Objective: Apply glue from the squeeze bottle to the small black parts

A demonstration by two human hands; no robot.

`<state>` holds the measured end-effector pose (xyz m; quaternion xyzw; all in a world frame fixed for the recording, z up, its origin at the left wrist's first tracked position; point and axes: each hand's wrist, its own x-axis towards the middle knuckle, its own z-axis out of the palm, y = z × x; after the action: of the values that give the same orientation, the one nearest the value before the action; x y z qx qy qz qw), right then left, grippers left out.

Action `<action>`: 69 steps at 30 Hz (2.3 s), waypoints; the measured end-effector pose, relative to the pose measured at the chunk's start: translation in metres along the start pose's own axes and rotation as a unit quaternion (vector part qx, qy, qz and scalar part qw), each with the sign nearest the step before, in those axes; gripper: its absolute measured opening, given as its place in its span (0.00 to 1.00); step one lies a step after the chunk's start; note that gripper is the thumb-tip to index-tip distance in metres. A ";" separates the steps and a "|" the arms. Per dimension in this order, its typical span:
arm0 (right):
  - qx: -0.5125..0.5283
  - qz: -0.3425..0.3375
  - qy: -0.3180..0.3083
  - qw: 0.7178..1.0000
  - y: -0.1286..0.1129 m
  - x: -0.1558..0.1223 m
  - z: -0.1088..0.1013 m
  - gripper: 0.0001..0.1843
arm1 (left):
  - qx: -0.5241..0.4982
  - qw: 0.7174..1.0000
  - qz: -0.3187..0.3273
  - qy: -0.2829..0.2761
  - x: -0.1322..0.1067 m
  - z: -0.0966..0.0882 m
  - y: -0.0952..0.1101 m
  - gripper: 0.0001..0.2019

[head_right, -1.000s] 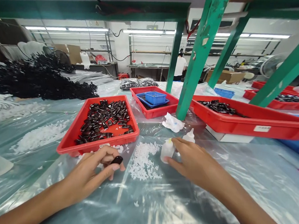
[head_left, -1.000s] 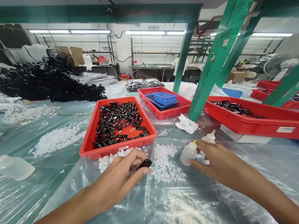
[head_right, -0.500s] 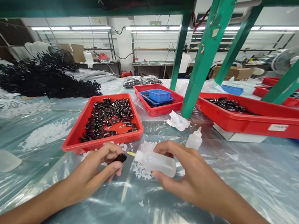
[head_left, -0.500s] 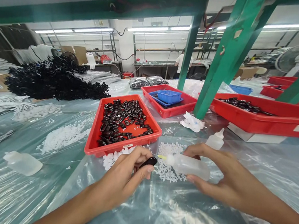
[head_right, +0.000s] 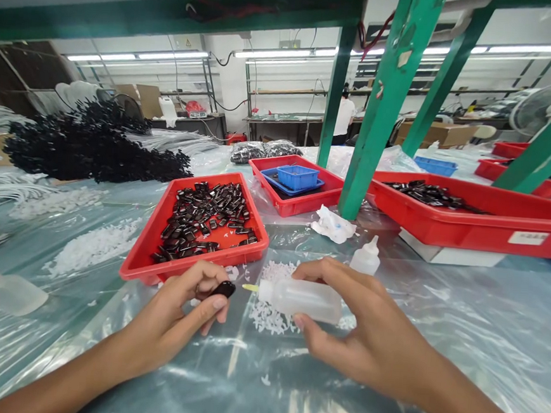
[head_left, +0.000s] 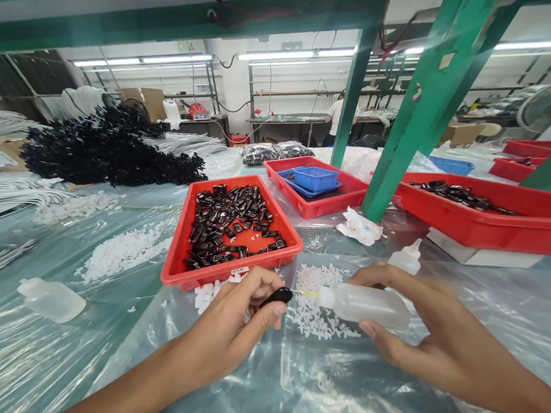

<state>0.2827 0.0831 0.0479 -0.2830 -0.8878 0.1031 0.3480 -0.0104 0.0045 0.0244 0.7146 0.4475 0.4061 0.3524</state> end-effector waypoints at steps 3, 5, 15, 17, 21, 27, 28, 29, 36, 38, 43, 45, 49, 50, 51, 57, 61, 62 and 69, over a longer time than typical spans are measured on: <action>-0.001 -0.021 -0.003 1.000 -0.004 0.003 -0.002 0.10 | 0.002 1.000 -0.007 -0.006 -0.001 -0.001 -0.002 0.06; 0.001 -0.025 -0.010 1.000 -0.006 0.005 -0.005 0.10 | 0.017 1.000 -0.007 -0.006 -0.001 -0.002 -0.002 0.07; 0.039 0.029 0.005 0.999 -0.007 0.006 -0.002 0.13 | 0.134 0.990 -0.001 -0.032 -0.001 -0.006 0.012 0.06; 0.047 0.039 0.004 0.998 -0.007 0.006 -0.001 0.12 | 0.137 0.990 -0.009 -0.045 -0.002 -0.006 0.013 0.08; 0.057 0.047 0.016 0.997 -0.005 0.006 -0.002 0.11 | 0.147 0.988 -0.010 -0.050 -0.003 -0.007 0.013 0.11; 0.082 0.065 0.004 0.994 -0.007 0.010 -0.004 0.10 | 0.163 0.985 -0.001 -0.063 -0.001 -0.007 0.014 0.13; 0.087 0.065 0.000 0.994 -0.008 0.010 -0.004 0.10 | 0.165 0.984 0.000 -0.064 -0.001 -0.007 0.014 0.13; 0.090 0.067 -0.004 0.994 -0.007 0.009 -0.004 0.09 | 0.166 0.984 0.000 -0.063 -0.001 -0.007 0.014 0.13; 0.096 0.077 -0.012 0.992 0.000 0.003 0.002 0.12 | 0.174 0.984 0.006 -0.049 -0.003 -0.007 0.016 0.15; 0.100 0.085 -0.012 0.991 -0.002 0.005 0.001 0.11 | 0.173 0.983 0.000 -0.056 -0.002 -0.008 0.018 0.15; 0.122 0.092 -0.014 0.988 -0.011 0.011 -0.004 0.10 | 0.170 0.984 0.009 -0.054 -0.001 -0.008 0.020 0.14; 0.118 0.089 -0.012 0.989 -0.012 0.012 -0.005 0.09 | 0.172 0.984 0.004 -0.052 -0.002 -0.008 0.019 0.14; 0.107 0.087 -0.005 0.990 -0.011 0.011 -0.005 0.09 | 0.170 0.983 -0.004 -0.064 -0.003 -0.007 0.019 0.16; 0.107 0.086 -0.006 0.991 -0.011 0.010 -0.006 0.09 | 0.170 0.983 -0.006 -0.068 -0.003 -0.008 0.019 0.16; 0.107 0.086 -0.009 0.991 -0.011 0.010 -0.006 0.09 | 0.170 0.983 -0.008 -0.071 -0.003 -0.008 0.019 0.17; 0.108 0.077 -0.009 0.991 -0.011 0.011 -0.006 0.08 | 0.171 0.982 -0.011 -0.078 -0.002 -0.008 0.019 0.16; 0.106 0.061 -0.010 0.992 -0.008 0.010 -0.004 0.09 | 0.168 0.983 -0.004 -0.078 -0.002 -0.007 0.018 0.16; 0.105 0.056 -0.010 0.993 -0.007 0.010 -0.004 0.09 | 0.168 0.983 -0.002 -0.076 -0.002 -0.007 0.017 0.15; 0.081 0.044 -0.008 0.996 0.000 0.004 -0.003 0.09 | 0.167 0.983 0.029 -0.069 -0.001 -0.008 0.016 0.15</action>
<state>0.2824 0.0848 0.0522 -0.2917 -0.8661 0.1919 0.3577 -0.0117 -0.0012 0.0415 0.8025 0.4623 0.2853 0.2466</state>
